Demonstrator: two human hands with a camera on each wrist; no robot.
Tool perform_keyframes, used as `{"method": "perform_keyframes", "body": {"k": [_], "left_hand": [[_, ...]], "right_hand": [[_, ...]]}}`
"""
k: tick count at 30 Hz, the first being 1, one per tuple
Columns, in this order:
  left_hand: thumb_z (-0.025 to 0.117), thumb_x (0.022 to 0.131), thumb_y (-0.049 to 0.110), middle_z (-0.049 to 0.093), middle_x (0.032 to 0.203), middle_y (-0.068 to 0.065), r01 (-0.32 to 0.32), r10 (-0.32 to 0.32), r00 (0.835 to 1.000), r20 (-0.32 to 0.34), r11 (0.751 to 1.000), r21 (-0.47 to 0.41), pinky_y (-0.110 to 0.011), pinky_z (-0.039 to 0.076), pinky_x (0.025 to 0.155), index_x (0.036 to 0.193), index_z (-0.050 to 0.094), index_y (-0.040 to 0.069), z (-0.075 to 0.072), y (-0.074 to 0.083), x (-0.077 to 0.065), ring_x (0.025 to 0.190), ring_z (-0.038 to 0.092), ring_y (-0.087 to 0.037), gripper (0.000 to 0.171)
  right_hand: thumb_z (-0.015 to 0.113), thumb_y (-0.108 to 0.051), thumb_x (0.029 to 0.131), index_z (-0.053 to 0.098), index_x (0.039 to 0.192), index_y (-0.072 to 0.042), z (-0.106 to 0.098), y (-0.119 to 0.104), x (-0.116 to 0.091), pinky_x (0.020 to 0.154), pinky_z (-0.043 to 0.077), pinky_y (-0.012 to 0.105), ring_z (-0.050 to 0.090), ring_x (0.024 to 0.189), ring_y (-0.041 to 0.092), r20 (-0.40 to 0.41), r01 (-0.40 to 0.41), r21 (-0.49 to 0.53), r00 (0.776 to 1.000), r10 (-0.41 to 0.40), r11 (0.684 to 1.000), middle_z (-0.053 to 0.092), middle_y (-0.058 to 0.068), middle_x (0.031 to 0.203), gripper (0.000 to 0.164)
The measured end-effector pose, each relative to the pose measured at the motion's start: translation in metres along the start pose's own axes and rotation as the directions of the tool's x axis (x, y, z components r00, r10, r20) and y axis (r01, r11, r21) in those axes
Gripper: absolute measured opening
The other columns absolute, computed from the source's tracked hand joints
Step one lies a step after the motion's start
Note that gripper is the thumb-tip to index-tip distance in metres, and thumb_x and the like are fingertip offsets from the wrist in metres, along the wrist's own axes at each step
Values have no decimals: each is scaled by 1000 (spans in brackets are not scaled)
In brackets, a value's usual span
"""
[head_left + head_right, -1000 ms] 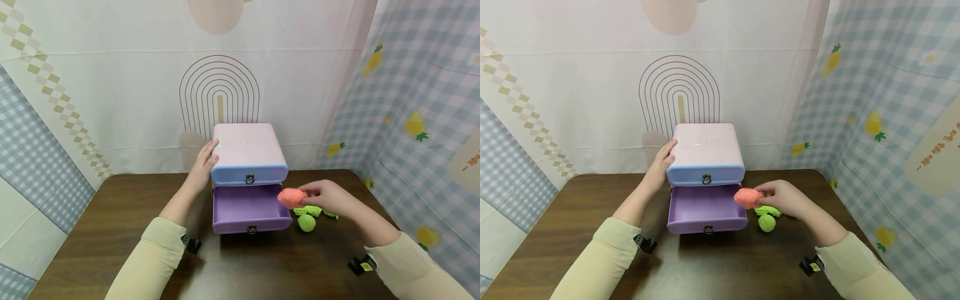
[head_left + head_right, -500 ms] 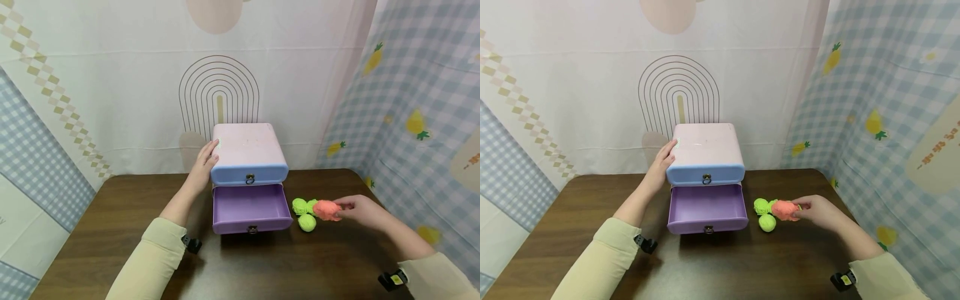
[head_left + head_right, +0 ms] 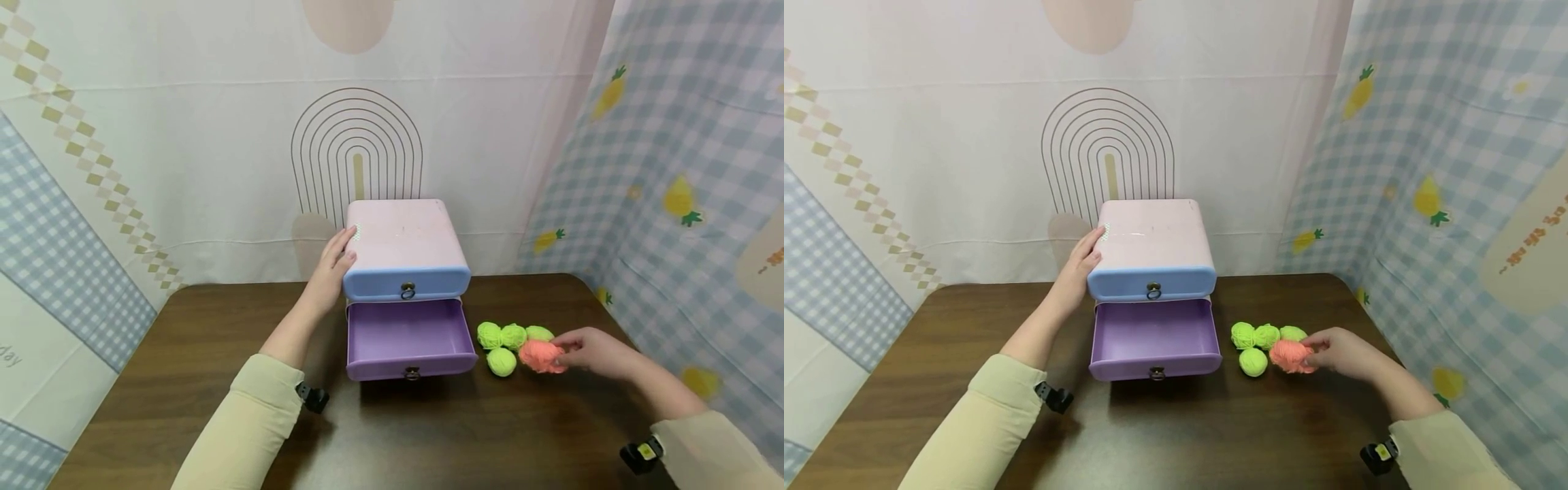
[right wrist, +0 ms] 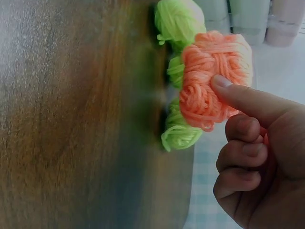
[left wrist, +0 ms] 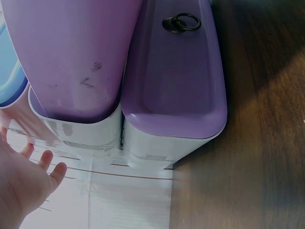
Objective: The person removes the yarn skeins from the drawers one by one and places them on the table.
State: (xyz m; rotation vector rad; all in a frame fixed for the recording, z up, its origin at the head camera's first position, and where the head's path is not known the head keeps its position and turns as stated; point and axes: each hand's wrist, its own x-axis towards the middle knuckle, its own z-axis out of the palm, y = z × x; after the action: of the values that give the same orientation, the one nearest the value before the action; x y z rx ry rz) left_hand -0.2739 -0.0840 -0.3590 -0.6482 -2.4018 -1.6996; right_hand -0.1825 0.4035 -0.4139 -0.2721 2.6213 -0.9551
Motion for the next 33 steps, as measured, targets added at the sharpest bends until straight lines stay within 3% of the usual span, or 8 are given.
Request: {"method": "perform_keyframes", "body": {"k": [4, 11, 20, 33], "left_hand": [[41, 103, 21, 15, 162, -23, 3, -3, 1000, 0, 1000, -2, -58, 11, 117, 155, 31, 4, 0, 16, -6, 149, 11, -38, 55], [41, 103, 21, 15, 161, -23, 1, -1, 1000, -2, 1000, -16, -58, 10, 117, 154, 32, 3, -1, 18, -7, 149, 11, -38, 55], [41, 103, 21, 15, 161, -23, -6, 6, 1000, -1, 1000, 3, -58, 11, 117, 154, 31, 3, -1, 21, -9, 149, 12, -39, 55], [41, 103, 21, 15, 162, -22, -3, 3, 1000, 5, 1000, 10, -58, 12, 117, 155, 30, 4, -1, 22, -9, 149, 12, -39, 56]], "right_hand": [[71, -12, 87, 69, 116, 4, 1, 2, 4, 47, 39, 26, 41, 51, 8, 61, 18, -6, 998, -18, 1000, 54, 0, 66, 33], [74, -15, 87, 69, 118, 4, 2, 0, 12, 49, 42, 27, 43, 50, 9, 134, 2, -35, 991, 3, 999, 52, -2, 63, 36], [73, -15, 88, 66, 122, 2, 2, -4, 12, 52, 45, 30, 51, 57, 16, 83, -28, -74, 996, 34, 997, 52, 0, 64, 39], [68, -18, 93, 60, 132, 1, -5, -2, 6, 46, 40, 28, 46, 54, 14, 47, -63, -36, 997, 64, 997, 56, 3, 65, 44]]}}
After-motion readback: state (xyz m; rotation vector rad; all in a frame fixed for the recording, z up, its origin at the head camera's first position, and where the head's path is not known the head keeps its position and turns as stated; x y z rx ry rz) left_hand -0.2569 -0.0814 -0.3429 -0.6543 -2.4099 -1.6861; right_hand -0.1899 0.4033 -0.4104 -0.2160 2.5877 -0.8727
